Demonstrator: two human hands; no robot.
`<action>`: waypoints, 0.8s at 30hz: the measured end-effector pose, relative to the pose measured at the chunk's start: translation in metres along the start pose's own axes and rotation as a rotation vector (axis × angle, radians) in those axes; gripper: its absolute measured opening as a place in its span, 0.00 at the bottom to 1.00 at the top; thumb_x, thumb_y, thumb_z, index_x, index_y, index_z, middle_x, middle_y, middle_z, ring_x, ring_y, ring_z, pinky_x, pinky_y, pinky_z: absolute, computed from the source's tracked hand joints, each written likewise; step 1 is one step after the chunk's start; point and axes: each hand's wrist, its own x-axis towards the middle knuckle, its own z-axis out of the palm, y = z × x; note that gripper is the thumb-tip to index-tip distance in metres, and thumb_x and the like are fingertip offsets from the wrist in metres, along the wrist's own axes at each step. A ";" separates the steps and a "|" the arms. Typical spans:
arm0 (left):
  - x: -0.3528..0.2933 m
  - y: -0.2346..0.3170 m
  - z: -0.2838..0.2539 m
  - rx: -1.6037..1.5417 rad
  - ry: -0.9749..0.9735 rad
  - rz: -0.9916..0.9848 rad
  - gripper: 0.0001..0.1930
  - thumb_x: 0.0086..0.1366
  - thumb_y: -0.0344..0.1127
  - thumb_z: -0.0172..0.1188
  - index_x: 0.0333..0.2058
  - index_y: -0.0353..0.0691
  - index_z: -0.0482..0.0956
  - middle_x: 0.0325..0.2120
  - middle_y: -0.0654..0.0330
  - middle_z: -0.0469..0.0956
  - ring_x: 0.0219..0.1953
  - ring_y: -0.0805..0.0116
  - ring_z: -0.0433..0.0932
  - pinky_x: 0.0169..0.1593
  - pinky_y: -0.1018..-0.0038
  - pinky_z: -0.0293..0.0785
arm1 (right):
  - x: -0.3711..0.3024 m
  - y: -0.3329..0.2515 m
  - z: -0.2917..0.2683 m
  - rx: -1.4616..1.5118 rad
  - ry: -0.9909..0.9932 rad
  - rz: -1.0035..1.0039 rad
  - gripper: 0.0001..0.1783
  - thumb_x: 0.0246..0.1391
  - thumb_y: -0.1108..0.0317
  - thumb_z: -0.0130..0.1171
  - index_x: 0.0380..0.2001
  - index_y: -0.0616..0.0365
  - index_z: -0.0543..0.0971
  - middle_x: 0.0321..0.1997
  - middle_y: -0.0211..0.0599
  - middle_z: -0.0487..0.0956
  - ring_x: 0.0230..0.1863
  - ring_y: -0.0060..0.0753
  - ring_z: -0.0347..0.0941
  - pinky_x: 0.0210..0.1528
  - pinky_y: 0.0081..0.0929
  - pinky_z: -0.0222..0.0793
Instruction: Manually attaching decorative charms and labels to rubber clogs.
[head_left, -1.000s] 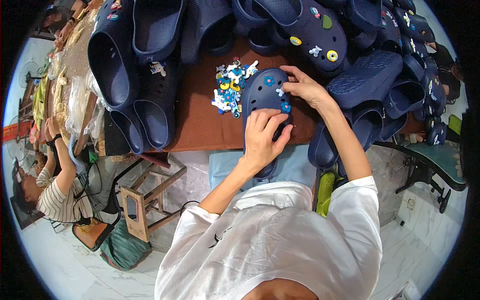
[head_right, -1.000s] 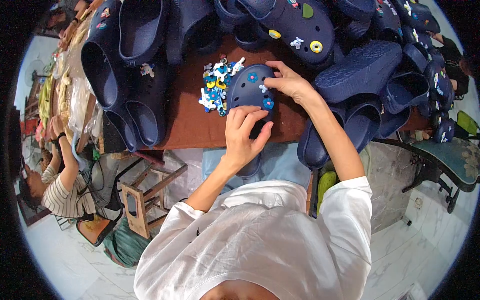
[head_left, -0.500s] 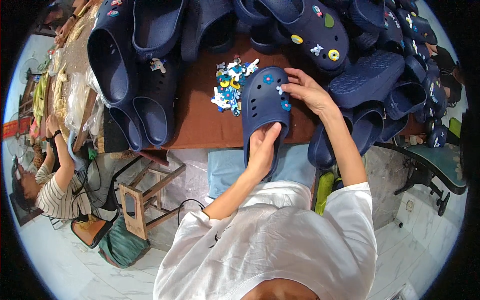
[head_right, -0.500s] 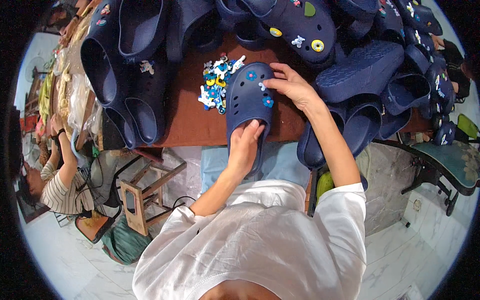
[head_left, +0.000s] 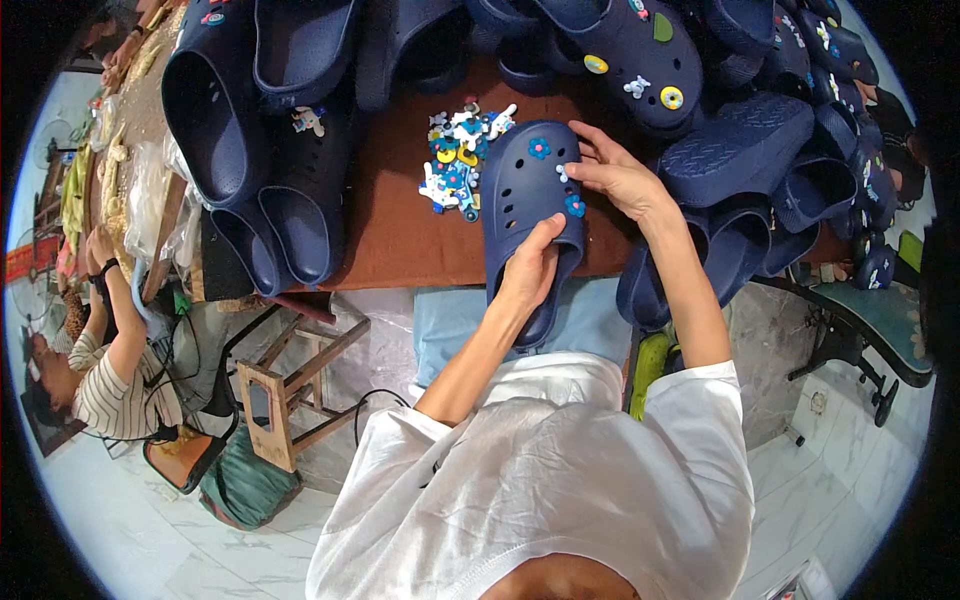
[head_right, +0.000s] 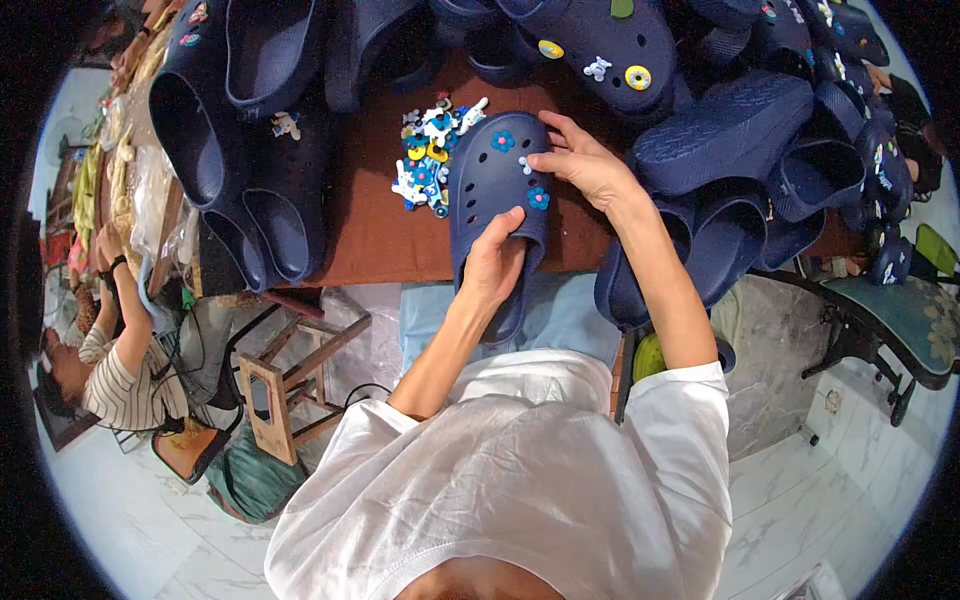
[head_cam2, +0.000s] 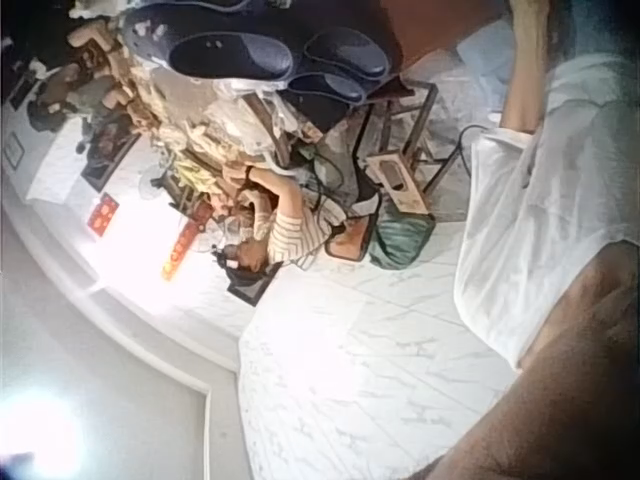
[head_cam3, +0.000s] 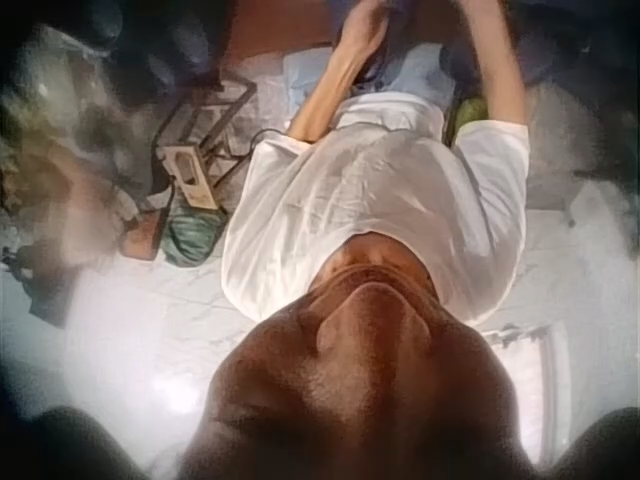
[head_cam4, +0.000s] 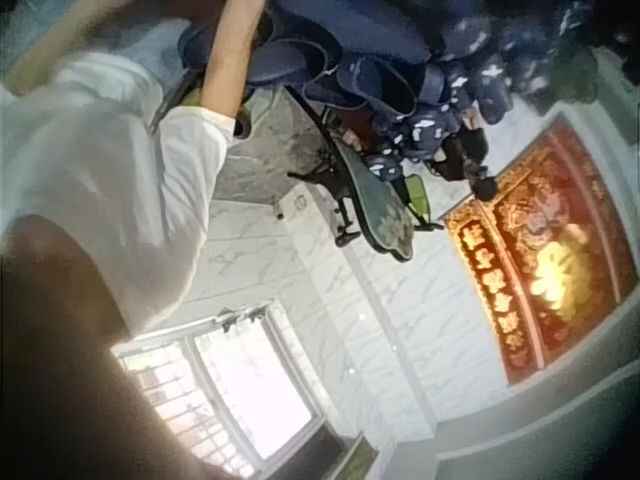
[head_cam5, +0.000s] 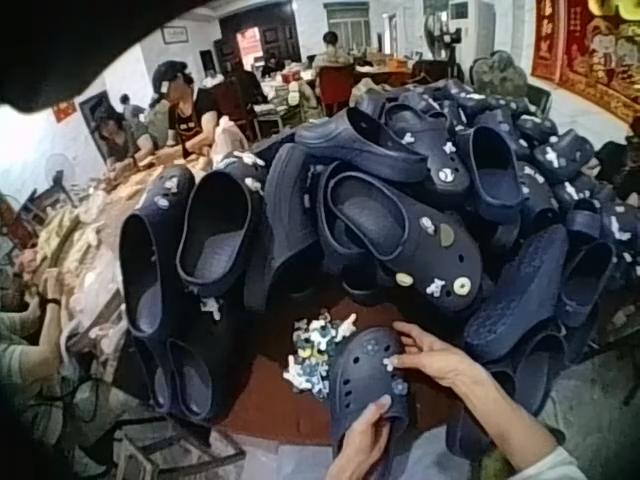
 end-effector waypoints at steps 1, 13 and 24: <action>-0.002 0.001 0.001 0.024 -0.003 0.006 0.15 0.63 0.28 0.60 0.49 0.36 0.75 0.43 0.61 0.78 0.45 0.71 0.76 0.54 0.72 0.71 | -0.002 -0.002 -0.001 0.014 -0.025 -0.005 0.52 0.44 0.66 0.71 0.70 0.57 0.55 0.65 0.50 0.66 0.64 0.39 0.63 0.61 0.32 0.60; -0.020 0.013 -0.005 0.215 -0.023 -0.044 0.20 0.61 0.28 0.62 0.53 0.35 0.72 0.45 0.58 0.77 0.46 0.68 0.77 0.54 0.70 0.72 | -0.017 -0.004 -0.002 -0.124 -0.106 -0.084 0.48 0.47 0.73 0.67 0.69 0.55 0.53 0.61 0.47 0.69 0.63 0.39 0.64 0.66 0.33 0.59; -0.027 0.013 -0.017 0.317 -0.042 -0.055 0.24 0.59 0.27 0.63 0.54 0.33 0.70 0.47 0.54 0.76 0.49 0.63 0.76 0.56 0.66 0.72 | -0.045 0.013 0.011 -0.166 -0.013 -0.268 0.44 0.53 0.73 0.64 0.68 0.55 0.51 0.64 0.50 0.63 0.63 0.39 0.64 0.58 0.34 0.69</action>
